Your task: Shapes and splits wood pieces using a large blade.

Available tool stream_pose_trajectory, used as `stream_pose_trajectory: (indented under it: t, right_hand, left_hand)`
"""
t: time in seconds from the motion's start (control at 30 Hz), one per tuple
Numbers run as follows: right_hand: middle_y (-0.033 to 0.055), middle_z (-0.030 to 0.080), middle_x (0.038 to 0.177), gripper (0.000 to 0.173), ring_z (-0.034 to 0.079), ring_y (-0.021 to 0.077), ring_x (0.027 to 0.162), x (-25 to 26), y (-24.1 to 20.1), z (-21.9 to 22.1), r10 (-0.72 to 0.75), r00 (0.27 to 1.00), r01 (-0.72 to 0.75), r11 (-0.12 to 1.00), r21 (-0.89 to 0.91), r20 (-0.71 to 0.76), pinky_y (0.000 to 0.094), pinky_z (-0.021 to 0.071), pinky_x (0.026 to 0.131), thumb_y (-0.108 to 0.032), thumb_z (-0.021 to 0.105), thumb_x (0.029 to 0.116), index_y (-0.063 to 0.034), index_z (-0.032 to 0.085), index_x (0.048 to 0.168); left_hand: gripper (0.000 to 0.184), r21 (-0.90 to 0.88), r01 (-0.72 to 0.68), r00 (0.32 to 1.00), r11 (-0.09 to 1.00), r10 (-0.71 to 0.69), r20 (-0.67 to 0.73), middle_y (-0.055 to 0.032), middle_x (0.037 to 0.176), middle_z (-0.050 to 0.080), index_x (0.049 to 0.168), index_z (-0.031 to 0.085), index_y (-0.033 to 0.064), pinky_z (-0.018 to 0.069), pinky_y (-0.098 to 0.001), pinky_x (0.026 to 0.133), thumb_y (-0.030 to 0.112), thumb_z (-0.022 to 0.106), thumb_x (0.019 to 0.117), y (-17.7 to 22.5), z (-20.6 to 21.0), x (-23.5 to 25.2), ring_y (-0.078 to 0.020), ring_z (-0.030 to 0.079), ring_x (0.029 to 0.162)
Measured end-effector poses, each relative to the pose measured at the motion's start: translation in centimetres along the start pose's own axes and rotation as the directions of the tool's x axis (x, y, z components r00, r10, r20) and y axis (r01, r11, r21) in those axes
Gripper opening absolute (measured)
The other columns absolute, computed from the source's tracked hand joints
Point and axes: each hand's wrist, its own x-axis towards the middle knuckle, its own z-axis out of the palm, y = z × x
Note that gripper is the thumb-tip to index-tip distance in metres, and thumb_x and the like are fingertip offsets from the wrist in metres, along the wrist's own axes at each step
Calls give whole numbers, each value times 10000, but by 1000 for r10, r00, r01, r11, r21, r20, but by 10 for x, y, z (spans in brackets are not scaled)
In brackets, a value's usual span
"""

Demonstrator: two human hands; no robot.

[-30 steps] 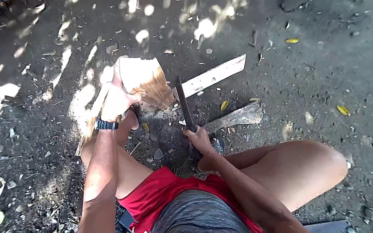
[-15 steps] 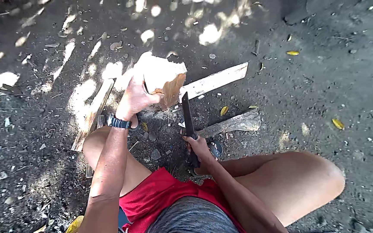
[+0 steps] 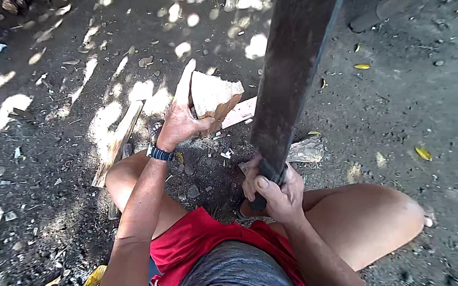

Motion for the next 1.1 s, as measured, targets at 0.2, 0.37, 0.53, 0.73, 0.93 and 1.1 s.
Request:
stream_pose_trajectory:
  t: [0.2, 0.37, 0.53, 0.73, 0.93, 1.1]
  right_hand:
    - [-14, 643, 744, 421, 623, 86, 594, -7, -11, 15, -12, 996, 15, 999, -35, 87, 287, 575, 525, -430, 643, 1007, -53, 603, 1191]
    - [-8, 634, 741, 419, 616, 92, 575, -7, -12, 22, 31, 996, -28, 999, -37, 84, 289, 572, 500, -417, 643, 1010, -38, 597, 1184]
    - [-13, 625, 729, 389, 609, 90, 550, -10, -12, 23, 96, 993, -96, 995, 2, 65, 279, 570, 478, -387, 640, 1018, -37, 590, 1179]
    - [-11, 611, 708, 412, 597, 95, 535, -15, -7, 26, 146, 988, -148, 989, 23, 59, 287, 562, 471, -402, 625, 1024, -20, 585, 1173]
    - [-9, 617, 720, 410, 598, 91, 540, -17, -9, 28, 152, 985, -155, 988, 28, 79, 284, 561, 472, -398, 622, 1024, -20, 582, 1178]
    - [-10, 621, 718, 405, 599, 86, 540, -19, -15, 30, 176, 980, -183, 981, 69, 91, 276, 564, 475, -392, 614, 1029, -19, 585, 1184]
  left_hand:
    - [1252, 58, 0, 1000, 998, 1, -15, -128, 1550, 430, 1635, 210, 121, 525, -367, 1094, 62, 932, 614, 1, 5, -10, -193, 543, 1337]
    - [1233, 46, -9, 1000, 999, 10, -12, -150, 1539, 424, 1632, 232, 120, 541, -373, 1078, 68, 937, 622, 3, 7, -14, -210, 553, 1322]
    - [1287, 77, 5, 1000, 997, -4, -6, -151, 1555, 407, 1643, 184, 117, 517, -363, 1102, 83, 946, 607, 4, 9, -16, -207, 529, 1348]
    - [1314, 110, 14, 1000, 994, -15, 8, -156, 1560, 395, 1650, 148, 117, 511, -365, 1113, 128, 960, 617, 2, 10, -19, -211, 520, 1359]
    - [1274, 122, -6, 1000, 992, 4, 18, -150, 1579, 384, 1637, 176, 89, 476, -351, 1138, 101, 944, 620, 4, 11, -21, -199, 501, 1375]
    - [1262, 168, -38, 999, 985, 37, 7, -155, 1564, 403, 1631, 189, 83, 485, -349, 1126, 97, 936, 614, 3, 13, -24, -199, 515, 1359]
